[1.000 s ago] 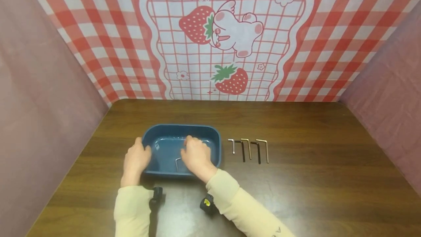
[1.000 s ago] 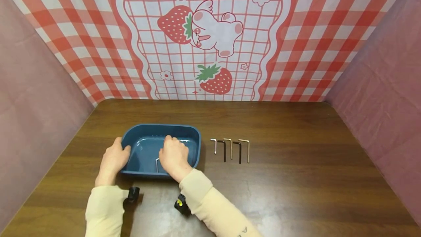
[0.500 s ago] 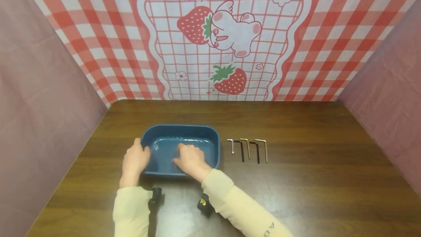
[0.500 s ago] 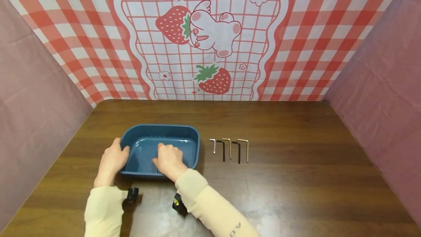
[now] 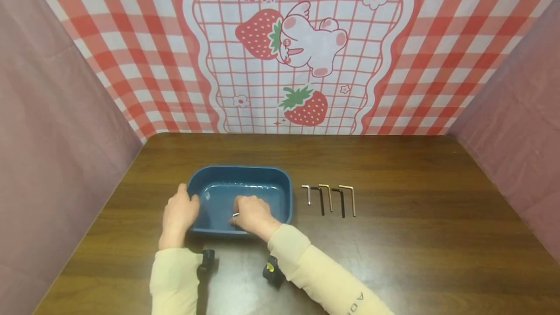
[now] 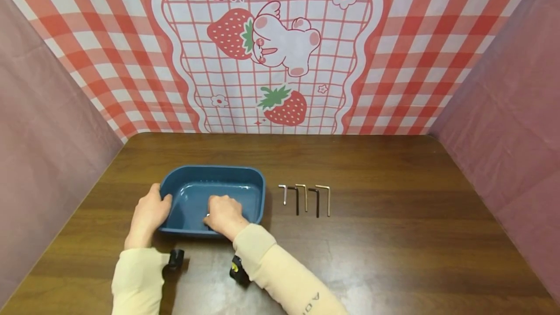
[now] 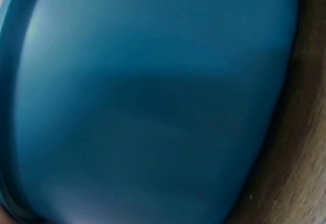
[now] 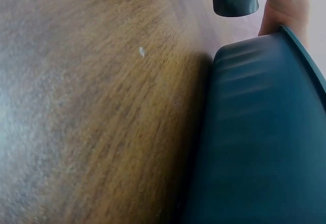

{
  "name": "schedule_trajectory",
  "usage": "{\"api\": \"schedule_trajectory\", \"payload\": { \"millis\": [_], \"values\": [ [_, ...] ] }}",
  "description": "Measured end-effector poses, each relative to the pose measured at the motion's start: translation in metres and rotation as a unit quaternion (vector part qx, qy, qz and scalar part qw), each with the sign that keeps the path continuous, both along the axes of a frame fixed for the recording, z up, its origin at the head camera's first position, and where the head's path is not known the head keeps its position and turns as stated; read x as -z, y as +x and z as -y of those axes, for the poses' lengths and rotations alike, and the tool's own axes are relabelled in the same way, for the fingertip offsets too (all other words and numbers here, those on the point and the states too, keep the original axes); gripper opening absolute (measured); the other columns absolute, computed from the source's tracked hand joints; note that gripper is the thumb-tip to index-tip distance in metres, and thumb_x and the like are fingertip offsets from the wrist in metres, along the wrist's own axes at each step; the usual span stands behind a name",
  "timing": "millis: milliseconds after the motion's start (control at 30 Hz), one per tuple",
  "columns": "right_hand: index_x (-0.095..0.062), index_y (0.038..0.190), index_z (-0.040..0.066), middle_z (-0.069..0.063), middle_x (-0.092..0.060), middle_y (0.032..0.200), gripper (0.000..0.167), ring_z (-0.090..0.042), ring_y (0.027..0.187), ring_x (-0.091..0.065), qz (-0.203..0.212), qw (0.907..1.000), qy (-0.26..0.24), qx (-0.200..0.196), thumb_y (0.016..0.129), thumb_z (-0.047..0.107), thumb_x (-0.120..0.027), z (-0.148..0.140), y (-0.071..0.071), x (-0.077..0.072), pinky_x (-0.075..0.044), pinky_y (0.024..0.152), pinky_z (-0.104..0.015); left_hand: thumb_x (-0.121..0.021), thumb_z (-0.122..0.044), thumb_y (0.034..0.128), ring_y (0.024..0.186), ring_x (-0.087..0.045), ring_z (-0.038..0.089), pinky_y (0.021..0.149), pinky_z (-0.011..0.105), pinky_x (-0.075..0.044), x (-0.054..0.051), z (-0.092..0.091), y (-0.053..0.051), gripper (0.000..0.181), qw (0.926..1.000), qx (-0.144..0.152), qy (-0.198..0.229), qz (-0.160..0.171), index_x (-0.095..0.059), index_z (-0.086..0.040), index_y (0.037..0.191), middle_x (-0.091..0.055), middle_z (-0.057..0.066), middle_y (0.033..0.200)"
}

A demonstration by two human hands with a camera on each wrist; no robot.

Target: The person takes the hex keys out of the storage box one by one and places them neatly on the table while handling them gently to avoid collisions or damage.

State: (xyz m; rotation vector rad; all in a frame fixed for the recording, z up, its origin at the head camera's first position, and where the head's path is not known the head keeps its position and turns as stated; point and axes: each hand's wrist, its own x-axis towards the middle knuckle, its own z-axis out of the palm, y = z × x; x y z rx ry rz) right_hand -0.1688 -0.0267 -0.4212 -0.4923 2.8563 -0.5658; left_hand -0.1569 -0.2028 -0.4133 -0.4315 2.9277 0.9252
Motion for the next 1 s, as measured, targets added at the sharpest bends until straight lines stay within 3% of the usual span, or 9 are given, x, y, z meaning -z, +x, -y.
{"api": "schedule_trajectory", "payload": {
  "millis": [300, 1000],
  "values": [
    [-0.059, 0.082, 0.015, -0.001, -0.064, 0.078, 0.018, -0.022, 0.072, -0.061, 0.012, 0.9999, 0.007, -0.01, 0.069, 0.022, -0.07, -0.0005, -0.0014, 0.0022, -0.044, 0.056, -0.033, -0.033, -0.02, 0.0909, 0.107, -0.047, 0.053, 0.084, 0.058, -0.04, 0.0015, 0.0006, 0.0007, 0.048, 1.0, -0.001, 0.001, 0.003, -0.031, 0.006, 0.131, -0.044, 0.036, 0.125],
    [-0.055, 0.07, 0.016, 0.003, -0.057, 0.065, 0.014, -0.02, 0.064, -0.057, 0.003, 1.0, 0.007, -0.004, 0.069, 0.018, -0.069, -0.0023, -0.0017, 0.0003, -0.042, 0.051, -0.031, -0.033, -0.021, 0.091, 0.107, -0.047, 0.053, 0.084, 0.058, -0.04, 0.0002, 0.0006, -0.0006, 0.048, 1.0, -0.001, -0.001, 0.0, -0.031, 0.005, 0.131, -0.044, 0.036, 0.125]
  ]
}}
